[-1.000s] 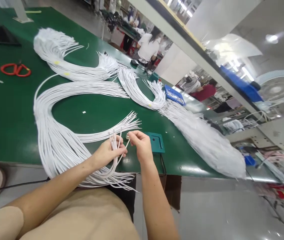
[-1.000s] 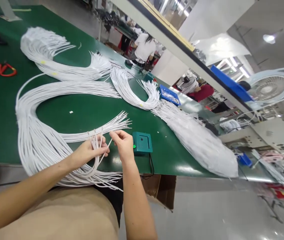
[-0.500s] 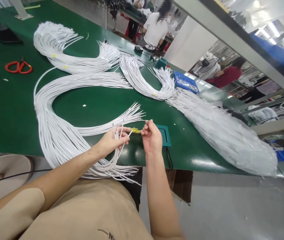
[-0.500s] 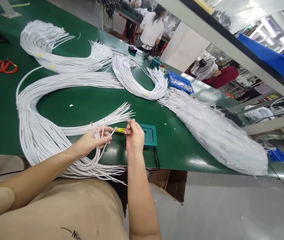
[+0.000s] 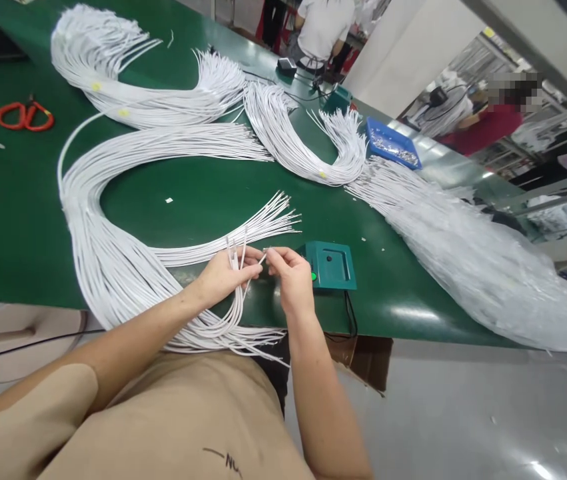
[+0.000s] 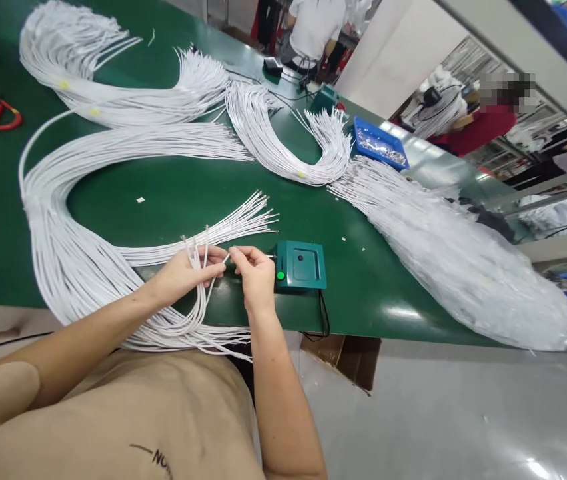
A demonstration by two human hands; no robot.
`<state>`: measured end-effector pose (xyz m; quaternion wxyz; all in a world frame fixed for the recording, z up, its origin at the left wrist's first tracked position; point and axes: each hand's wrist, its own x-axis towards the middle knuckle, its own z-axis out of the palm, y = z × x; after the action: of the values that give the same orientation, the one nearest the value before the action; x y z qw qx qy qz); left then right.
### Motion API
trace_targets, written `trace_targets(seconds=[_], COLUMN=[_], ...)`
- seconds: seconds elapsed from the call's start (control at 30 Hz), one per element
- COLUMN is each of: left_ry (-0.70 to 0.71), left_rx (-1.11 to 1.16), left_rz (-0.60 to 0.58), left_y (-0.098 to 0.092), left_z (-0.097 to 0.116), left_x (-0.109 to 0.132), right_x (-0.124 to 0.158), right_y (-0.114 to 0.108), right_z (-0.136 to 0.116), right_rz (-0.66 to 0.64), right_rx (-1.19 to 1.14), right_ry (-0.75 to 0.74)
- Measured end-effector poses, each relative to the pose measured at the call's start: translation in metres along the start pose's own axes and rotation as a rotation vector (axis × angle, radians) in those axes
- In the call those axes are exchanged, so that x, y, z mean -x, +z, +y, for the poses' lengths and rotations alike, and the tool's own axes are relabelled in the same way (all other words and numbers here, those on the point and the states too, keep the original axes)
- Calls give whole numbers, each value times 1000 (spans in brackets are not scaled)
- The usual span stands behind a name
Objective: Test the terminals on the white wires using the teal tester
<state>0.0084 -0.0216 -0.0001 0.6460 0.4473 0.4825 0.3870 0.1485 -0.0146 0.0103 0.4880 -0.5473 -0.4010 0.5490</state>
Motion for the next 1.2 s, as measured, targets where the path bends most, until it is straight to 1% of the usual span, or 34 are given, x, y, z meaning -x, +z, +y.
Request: trace_targets(seconds=[0.07,0.13,0.23,0.3,0.33,0.47,0.63,0.7,0.83,0.97,1.2], left_ry=[11,33,61,64,63,58,44,41,15,10,-5], left_rx=[-6,5,47,64,64,26,33,53,121,166,179], left_rz=[3,9,-24,-59,-67,-79,-88,-100,-97,-90,-61], left_y=[-1,-2,-2,0,0,2,1,1,-1,-2,-2], left_z=[1,2,2,1,2,4,4,3,0,-4,-7], left_x=[0,-1,-3,-4,-4,-4,-3,-3,-4,-4,-6], right_x=[0,1,1,1,0,-6,-12,-12,-8,-3,0], right_y=[1,4,7,8,7,6,8,7,5,3,3], right_z=[3,5,6,5,4,-3,-9,-8,-2,2,1], right_rz=[-18,-47,-160,-220,-216,-114,-153,-166,-194,-181,-105], right_rx=[-87,-236,-514,-603,-597,-436,-312,-326,-450,-507,-451], right_ry=[28,105,258,321,326,262,271,303,356,331,265])
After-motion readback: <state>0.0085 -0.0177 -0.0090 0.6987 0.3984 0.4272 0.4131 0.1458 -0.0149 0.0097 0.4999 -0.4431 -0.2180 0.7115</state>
